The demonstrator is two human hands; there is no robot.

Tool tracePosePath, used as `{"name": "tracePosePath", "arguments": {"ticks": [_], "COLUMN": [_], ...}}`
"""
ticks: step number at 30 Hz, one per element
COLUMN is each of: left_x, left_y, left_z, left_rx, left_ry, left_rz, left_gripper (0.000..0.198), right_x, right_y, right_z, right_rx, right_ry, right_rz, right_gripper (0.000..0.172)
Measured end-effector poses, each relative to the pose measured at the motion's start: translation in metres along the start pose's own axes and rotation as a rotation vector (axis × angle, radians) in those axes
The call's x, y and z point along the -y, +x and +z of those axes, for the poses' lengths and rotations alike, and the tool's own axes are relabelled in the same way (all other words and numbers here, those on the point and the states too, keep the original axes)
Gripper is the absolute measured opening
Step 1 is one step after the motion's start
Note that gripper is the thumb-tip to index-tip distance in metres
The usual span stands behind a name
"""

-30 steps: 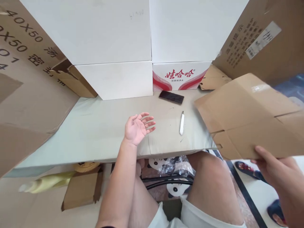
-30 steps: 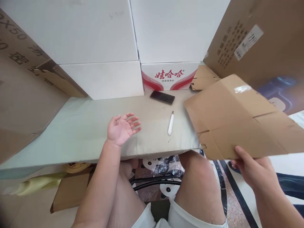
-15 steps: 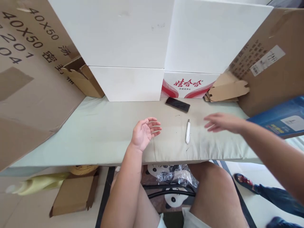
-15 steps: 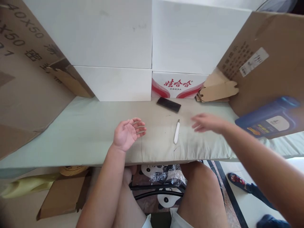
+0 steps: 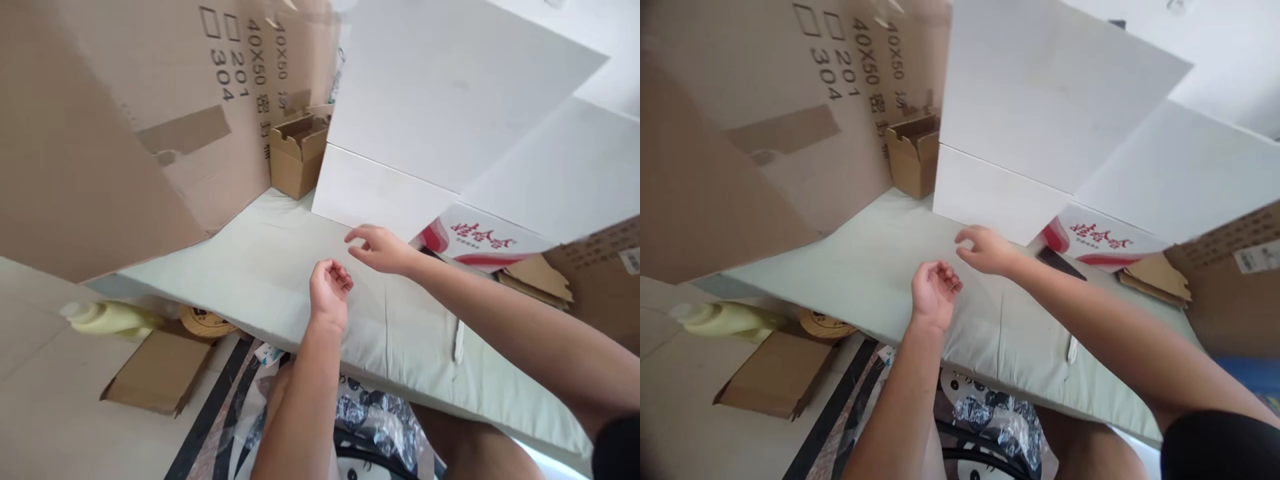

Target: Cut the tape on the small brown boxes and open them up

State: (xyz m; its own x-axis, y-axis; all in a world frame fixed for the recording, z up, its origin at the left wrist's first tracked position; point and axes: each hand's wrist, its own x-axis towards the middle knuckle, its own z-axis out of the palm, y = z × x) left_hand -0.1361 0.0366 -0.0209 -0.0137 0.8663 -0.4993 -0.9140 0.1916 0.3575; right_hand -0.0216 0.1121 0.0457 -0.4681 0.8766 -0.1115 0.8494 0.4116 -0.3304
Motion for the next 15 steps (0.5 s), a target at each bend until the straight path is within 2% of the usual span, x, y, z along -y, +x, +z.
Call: {"name": "tracePosePath", "arguments": {"ticks": [2,5,7,9,11,13,15], "left_x": [-0.011,-0.023,-0.027,-0.028,-0.027,-0.026,-0.027], "left_y": [0.004,0.009,0.011,0.013,0.014,0.012,0.007], "left_z": [-0.005,-0.011,-0.013,-0.013,-0.013,-0.014,-0.017], "left_rx": [-0.037,-0.026,-0.017,-0.009,0.002,0.008,-0.007], "left_ry": [-0.051,-0.097,-0.113,-0.114,-0.103,-0.075,0.013], "left_rz": [-0.03,-0.043,-0.017,-0.023,-0.06,-0.051,0.118], "left_gripper": [0.012,0.01,0.01,0.012,0.012,0.013,0.015], "right_x": [0.023,0.053,0.068,0.077,0.082,0.084,0.082], "right_y": [0.053,0.136,0.184,0.22,0.24,0.242,0.223], "right_z": [0.002,0.003,-0.001,-0.007,-0.011,-0.012,-0.008], "right_rx": [-0.041,-0.165,-0.27,-0.32,-0.293,-0.255,-0.262], "right_ry": [-0.035,-0.053,-0.04,-0.052,-0.082,-0.108,-0.125], "right_rz": [-0.073,-0.144,-0.127,-0.08,-0.031,-0.01,-0.028], "right_gripper": [0.03,0.033,0.035,0.037,0.034,0.034,0.037]}}
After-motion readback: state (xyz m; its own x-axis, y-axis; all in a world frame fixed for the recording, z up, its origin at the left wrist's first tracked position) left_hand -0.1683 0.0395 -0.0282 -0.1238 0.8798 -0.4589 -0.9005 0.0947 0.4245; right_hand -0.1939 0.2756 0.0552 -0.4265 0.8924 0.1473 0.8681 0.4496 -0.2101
